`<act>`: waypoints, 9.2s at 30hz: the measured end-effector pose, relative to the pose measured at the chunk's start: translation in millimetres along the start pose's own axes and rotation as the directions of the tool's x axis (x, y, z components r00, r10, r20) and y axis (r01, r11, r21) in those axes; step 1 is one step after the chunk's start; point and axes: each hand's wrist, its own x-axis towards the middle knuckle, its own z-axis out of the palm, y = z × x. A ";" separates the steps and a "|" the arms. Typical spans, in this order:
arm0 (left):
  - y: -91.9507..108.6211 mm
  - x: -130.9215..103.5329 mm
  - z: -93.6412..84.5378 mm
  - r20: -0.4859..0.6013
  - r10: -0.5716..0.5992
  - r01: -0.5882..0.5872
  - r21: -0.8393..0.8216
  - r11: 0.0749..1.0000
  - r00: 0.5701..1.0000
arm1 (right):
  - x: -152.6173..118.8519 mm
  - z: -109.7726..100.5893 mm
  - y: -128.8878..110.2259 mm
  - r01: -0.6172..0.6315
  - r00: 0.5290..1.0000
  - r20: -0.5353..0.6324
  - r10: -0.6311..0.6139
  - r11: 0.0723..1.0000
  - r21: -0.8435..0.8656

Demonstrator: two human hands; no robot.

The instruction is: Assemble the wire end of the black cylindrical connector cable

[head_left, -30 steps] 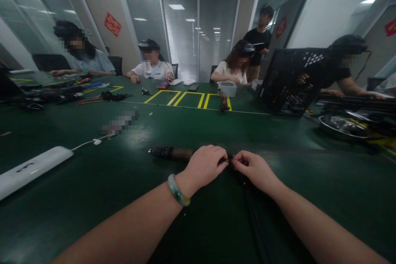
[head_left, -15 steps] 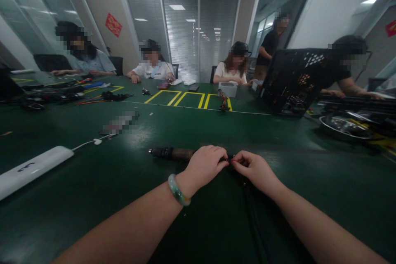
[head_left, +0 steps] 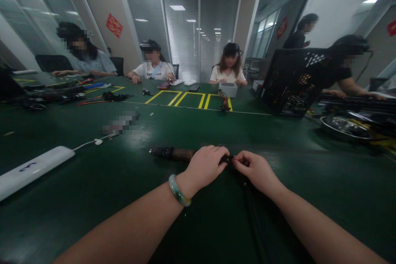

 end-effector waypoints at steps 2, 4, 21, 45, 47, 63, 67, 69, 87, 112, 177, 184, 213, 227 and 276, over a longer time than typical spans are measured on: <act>-0.6 -0.1 1.1 0.008 -0.010 0.010 -0.003 1.000 1.000 | -0.4 0.1 0.0 -0.010 1.000 0.003 0.010 1.000 0.001; -0.7 -0.2 1.7 0.010 -0.010 0.010 -0.008 1.000 1.000 | -0.6 0.6 0.1 -0.015 1.000 -0.004 0.015 1.000 -0.004; 2.6 0.7 -3.0 0.000 0.008 -0.008 0.019 1.000 1.000 | 0.7 2.2 2.2 -0.007 1.000 0.018 0.006 1.000 0.028; 1.9 0.1 -2.5 -0.002 0.015 -0.015 -0.003 1.000 1.000 | 0.8 0.9 3.8 0.011 0.998 0.061 -0.013 0.999 0.036; 1.7 0.1 -2.0 -0.006 0.024 -0.024 -0.005 1.000 1.000 | 0.9 1.0 2.7 0.010 0.997 0.070 -0.012 0.999 0.034; 4.1 -1.0 -1.5 -0.045 0.037 -0.037 0.015 0.999 0.998 | 1.9 2.1 4.4 -0.002 0.997 0.073 -0.001 0.999 0.041; 3.4 -1.4 -1.2 -0.045 0.028 -0.028 -0.008 1.000 0.999 | 1.8 1.7 4.0 0.000 0.997 0.072 -0.003 0.999 0.044; 3.3 -1.3 -1.2 -0.044 0.022 -0.023 -0.018 1.000 0.999 | 2.0 1.7 3.6 -0.002 0.997 0.072 -0.002 0.999 0.045; 1.2 -0.7 2.7 -0.058 0.005 -0.007 -0.037 0.999 0.998 | 2.2 1.4 2.0 0.008 0.997 0.073 -0.010 1.000 0.026; 4.6 -1.2 -2.2 -0.041 0.007 -0.008 -0.036 0.999 0.999 | 2.4 3.4 2.7 0.003 0.997 0.071 -0.003 1.000 0.004; 3.5 -0.2 -2.4 -0.036 0.004 -0.006 -0.045 0.999 0.999 | 1.6 2.3 1.7 0.002 0.994 0.114 -0.002 1.000 -0.004; 3.3 -0.3 -2.2 -0.030 0.016 -0.017 -0.037 0.999 0.999 | 1.4 1.2 -0.3 -0.001 0.993 0.116 0.005 0.999 -0.039; 4.1 -0.4 0.8 -0.028 -0.016 0.016 -0.002 1.000 0.999 | -0.9 1.1 -6.2 -0.012 0.996 0.086 0.011 1.000 0.013; 9.6 -1.5 -3.7 -0.033 -0.020 0.021 0.036 0.999 0.999 | 0.8 -0.8 -6.6 0.035 0.995 0.097 -0.039 0.999 0.035; -1.1 -0.5 -0.2 -0.042 0.006 -0.007 -0.031 0.999 0.999 | -0.5 2.3 -2.7 -0.011 0.995 0.100 0.011 1.000 -0.009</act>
